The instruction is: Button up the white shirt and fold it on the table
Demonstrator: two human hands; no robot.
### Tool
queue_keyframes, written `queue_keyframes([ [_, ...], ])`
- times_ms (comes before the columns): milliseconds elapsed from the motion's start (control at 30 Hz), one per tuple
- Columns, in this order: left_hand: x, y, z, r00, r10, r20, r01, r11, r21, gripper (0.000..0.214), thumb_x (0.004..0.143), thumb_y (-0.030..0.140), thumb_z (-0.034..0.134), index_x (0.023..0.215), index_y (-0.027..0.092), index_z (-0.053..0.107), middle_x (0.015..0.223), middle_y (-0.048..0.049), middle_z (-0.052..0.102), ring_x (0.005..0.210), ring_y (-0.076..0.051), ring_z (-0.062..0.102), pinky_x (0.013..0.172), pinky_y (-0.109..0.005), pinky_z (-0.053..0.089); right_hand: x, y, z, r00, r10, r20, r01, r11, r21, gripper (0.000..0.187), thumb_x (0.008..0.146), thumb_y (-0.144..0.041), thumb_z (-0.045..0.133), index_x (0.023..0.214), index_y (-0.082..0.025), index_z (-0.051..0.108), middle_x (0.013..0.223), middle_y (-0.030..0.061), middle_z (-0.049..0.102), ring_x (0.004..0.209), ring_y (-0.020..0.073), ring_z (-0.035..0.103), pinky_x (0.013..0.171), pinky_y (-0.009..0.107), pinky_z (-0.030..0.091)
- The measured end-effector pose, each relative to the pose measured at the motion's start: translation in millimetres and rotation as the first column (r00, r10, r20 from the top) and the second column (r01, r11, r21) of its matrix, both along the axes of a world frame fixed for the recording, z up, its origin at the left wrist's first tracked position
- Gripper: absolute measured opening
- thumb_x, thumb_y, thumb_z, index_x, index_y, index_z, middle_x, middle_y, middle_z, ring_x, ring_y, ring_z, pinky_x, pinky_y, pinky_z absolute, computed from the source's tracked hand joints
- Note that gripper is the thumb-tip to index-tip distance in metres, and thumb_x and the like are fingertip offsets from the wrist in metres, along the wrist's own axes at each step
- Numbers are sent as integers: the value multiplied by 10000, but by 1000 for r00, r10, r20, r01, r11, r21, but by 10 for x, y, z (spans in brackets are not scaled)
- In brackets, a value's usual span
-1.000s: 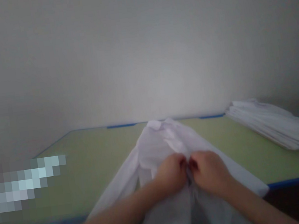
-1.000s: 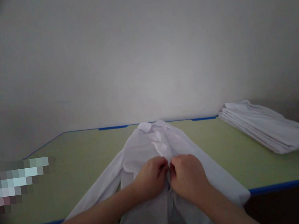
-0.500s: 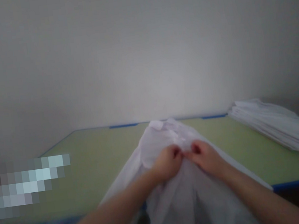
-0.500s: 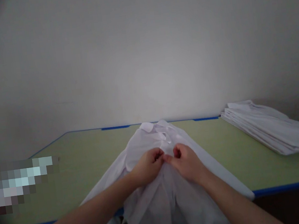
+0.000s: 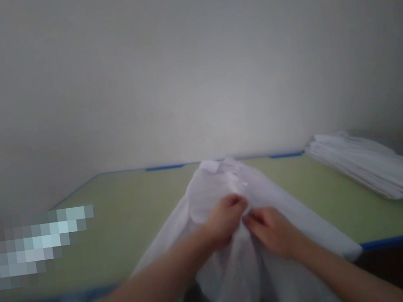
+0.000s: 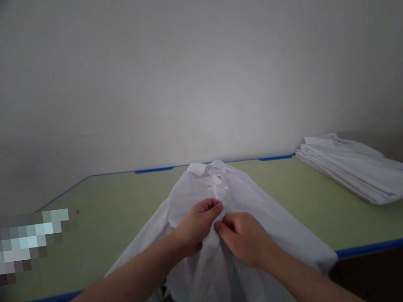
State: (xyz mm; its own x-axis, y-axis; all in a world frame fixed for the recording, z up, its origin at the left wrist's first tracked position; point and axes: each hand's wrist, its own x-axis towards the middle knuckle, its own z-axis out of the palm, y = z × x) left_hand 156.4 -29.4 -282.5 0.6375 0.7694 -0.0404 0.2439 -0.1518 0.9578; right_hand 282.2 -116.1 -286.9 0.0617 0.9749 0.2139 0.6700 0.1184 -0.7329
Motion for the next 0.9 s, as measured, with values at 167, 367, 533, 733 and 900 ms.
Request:
queue_keyframes([
  [167,-192,-87,31,992,-128,14,128,992,-1,444,734,495,606,1017,157,563,849,-25,587,664,-108,502,594,-229,404,39,44,-61,930,16,-366,-68,989,-129,272,771,-378,579,645,-139,614,516,-33,482,486,74,376,474,213,273],
  [367,-445,-256,116,956,-175,-237,232,943,238,668,459,327,806,1073,187,582,897,-30,630,687,-148,533,593,-245,404,100,23,-5,931,-40,-363,-21,987,-162,297,776,-418,579,658,-147,554,515,-55,431,477,65,348,450,200,260],
  [533,-507,-374,222,858,-180,-481,369,867,336,268,537,371,752,666,164,640,617,-11,599,542,-146,500,503,-250,340,162,13,75,974,-10,-228,-8,997,-79,349,827,-470,511,686,-152,544,558,-45,462,515,78,394,472,202,290],
  [733,-443,-355,228,852,-271,-447,429,852,301,315,644,418,670,786,137,682,678,-6,632,611,-142,528,574,-237,395,187,-45,98,991,-60,-116,66,997,47,362,867,-481,458,687,-170,506,599,-34,466,568,95,426,519,216,317],
  [900,-516,-349,278,810,-348,-472,490,843,220,297,645,382,668,819,145,704,711,2,653,644,-145,552,587,-225,415,233,-149,140,984,-16,-178,14,1000,-13,403,878,-524,430,681,-176,487,581,-36,465,551,95,441,526,220,329],
])
